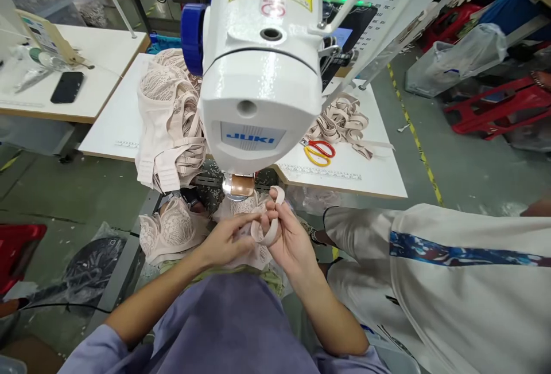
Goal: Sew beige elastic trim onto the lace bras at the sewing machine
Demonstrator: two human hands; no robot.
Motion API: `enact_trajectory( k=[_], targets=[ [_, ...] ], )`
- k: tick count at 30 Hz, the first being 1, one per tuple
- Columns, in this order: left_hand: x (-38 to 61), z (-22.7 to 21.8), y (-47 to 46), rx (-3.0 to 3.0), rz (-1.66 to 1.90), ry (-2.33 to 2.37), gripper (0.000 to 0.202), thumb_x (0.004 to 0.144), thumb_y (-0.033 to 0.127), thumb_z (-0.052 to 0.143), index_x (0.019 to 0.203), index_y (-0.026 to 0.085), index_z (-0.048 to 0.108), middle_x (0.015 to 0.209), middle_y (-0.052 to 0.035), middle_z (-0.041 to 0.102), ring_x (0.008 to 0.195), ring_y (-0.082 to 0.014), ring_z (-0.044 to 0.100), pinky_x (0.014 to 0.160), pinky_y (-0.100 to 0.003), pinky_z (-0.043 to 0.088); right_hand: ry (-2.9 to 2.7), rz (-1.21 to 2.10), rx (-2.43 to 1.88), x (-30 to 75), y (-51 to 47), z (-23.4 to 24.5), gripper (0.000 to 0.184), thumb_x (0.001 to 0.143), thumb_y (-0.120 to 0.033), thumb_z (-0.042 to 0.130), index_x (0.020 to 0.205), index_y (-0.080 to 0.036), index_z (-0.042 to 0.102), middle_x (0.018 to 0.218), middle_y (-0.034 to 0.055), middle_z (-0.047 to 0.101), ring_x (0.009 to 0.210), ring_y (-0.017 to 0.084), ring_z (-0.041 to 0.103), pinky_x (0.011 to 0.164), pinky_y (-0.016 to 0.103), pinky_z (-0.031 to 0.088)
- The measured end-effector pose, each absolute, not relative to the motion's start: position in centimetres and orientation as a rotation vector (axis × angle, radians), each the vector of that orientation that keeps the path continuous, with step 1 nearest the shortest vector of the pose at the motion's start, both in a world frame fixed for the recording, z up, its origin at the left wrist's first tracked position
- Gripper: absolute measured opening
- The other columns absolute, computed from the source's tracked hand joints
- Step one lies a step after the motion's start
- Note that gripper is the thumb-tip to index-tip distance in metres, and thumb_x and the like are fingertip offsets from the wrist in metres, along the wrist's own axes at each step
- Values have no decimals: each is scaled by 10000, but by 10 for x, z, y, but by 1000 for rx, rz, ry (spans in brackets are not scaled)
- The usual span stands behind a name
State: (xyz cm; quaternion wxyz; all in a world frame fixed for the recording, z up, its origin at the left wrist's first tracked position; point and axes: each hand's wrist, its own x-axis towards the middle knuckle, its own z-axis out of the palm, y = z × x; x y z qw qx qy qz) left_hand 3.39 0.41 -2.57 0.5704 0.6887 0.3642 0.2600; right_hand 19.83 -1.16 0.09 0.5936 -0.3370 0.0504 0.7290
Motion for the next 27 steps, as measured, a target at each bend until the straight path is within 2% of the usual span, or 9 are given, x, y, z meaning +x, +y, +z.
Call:
enact_trajectory(
  k=[3,5,8,11,14,18,22,25,27],
  targets=[
    [40,-28,4,1691,559,730,459,850,545,652,1036,130,706,963,-82,691,868,-210,617,783,-284,482,138,1696,-802,198,-11,4,206,969,-124,512,1094,-206,653,859,-19,735,637,37,690,708,151,625],
    [42,-28,3,1660,465,740,400,904,492,599,778,121,680,679,-9,591,634,-122,522,613,-221,406,133,1653,-835,203,-2,0,207,969,-109,500,1069,-198,658,851,-19,734,651,36,693,725,147,620],
    [40,-24,4,1471,349,762,449,944,456,546,661,118,631,558,22,514,520,-79,431,516,-200,321,106,1536,-896,211,15,-11,179,936,-89,547,1009,-201,666,895,-26,739,723,26,700,780,137,600],
    [39,-12,8,1314,392,782,434,935,445,556,668,114,644,619,-20,623,570,-106,535,564,-206,409,-51,1545,-946,215,15,-23,124,904,-230,659,1026,-230,679,1001,-14,739,847,69,706,803,195,600],
    [44,1,11,1284,474,869,436,949,436,532,693,113,673,654,-45,674,611,-135,601,613,-229,472,-459,1851,-1005,218,0,-28,286,853,-444,718,1042,-230,710,883,20,725,755,146,681,657,271,585],
    [48,11,15,1551,526,882,359,977,365,501,873,131,754,760,-48,740,673,-152,658,643,-231,510,-841,1617,-1234,233,1,-30,243,833,-417,746,963,-212,751,739,3,682,594,112,568,555,237,484],
    [34,3,28,2135,796,968,330,983,241,472,1243,193,669,1097,-80,755,983,-190,703,867,-270,539,-862,1357,-1253,243,43,-28,275,798,-439,764,933,-199,757,652,-16,645,544,89,515,522,216,446],
    [22,-4,38,2344,876,1190,361,996,198,428,1300,207,624,1217,-101,702,1132,-208,655,914,-274,521,-991,1420,-1234,238,70,-22,248,787,-425,763,888,-199,741,645,-4,659,563,113,566,550,240,483],
    [19,-5,41,2334,852,1337,337,1003,225,432,1261,199,649,1181,-114,678,1067,-206,664,836,-260,526,-1117,1416,-1248,233,81,-18,195,790,-387,751,831,-199,719,654,5,669,590,134,594,577,264,500]
  ],
)
